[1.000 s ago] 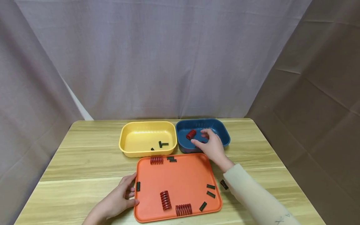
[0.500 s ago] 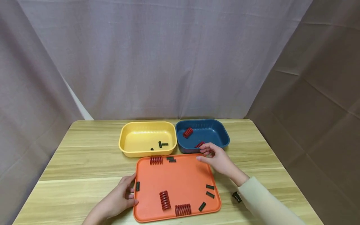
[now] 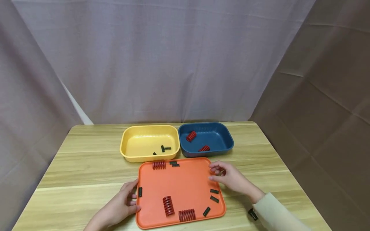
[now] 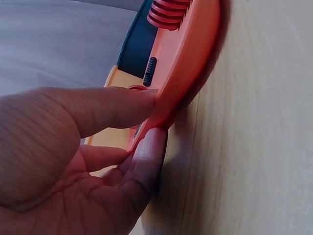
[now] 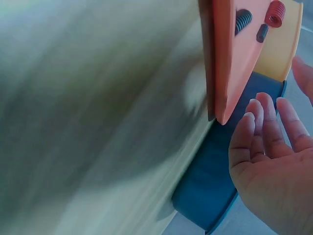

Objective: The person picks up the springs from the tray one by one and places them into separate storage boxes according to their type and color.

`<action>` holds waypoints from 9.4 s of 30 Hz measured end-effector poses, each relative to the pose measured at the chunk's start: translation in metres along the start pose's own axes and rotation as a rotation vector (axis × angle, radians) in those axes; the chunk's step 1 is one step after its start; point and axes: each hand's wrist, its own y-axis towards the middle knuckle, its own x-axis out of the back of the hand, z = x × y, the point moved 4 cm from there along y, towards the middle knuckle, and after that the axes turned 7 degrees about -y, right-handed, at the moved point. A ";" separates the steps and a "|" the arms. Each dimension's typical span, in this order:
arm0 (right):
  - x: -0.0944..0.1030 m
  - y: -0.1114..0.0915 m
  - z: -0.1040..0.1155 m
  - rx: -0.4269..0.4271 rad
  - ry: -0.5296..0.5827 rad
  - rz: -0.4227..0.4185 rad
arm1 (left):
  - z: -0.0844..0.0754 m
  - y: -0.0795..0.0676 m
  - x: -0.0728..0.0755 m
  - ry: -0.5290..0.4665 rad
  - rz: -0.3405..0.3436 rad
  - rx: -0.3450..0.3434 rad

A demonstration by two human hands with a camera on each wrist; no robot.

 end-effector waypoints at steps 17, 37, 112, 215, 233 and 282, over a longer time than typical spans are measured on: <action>-0.012 -0.029 -0.015 -0.038 -0.062 0.119 | -0.001 -0.001 0.000 0.003 0.021 -0.012; -0.019 -0.023 -0.016 -0.005 -0.190 0.150 | 0.003 0.000 0.000 -0.020 0.017 -0.003; -0.079 0.111 0.128 0.056 -0.215 -0.372 | 0.006 -0.001 0.001 -0.028 0.030 -0.016; -0.025 -0.051 -0.005 0.007 -0.300 0.083 | 0.008 0.003 0.000 -0.008 0.042 0.004; -0.027 -0.049 -0.001 0.079 -0.357 0.068 | 0.007 0.003 0.001 0.008 0.035 0.000; -0.052 0.058 0.094 0.089 0.125 -0.241 | 0.008 0.003 0.000 -0.014 0.037 -0.021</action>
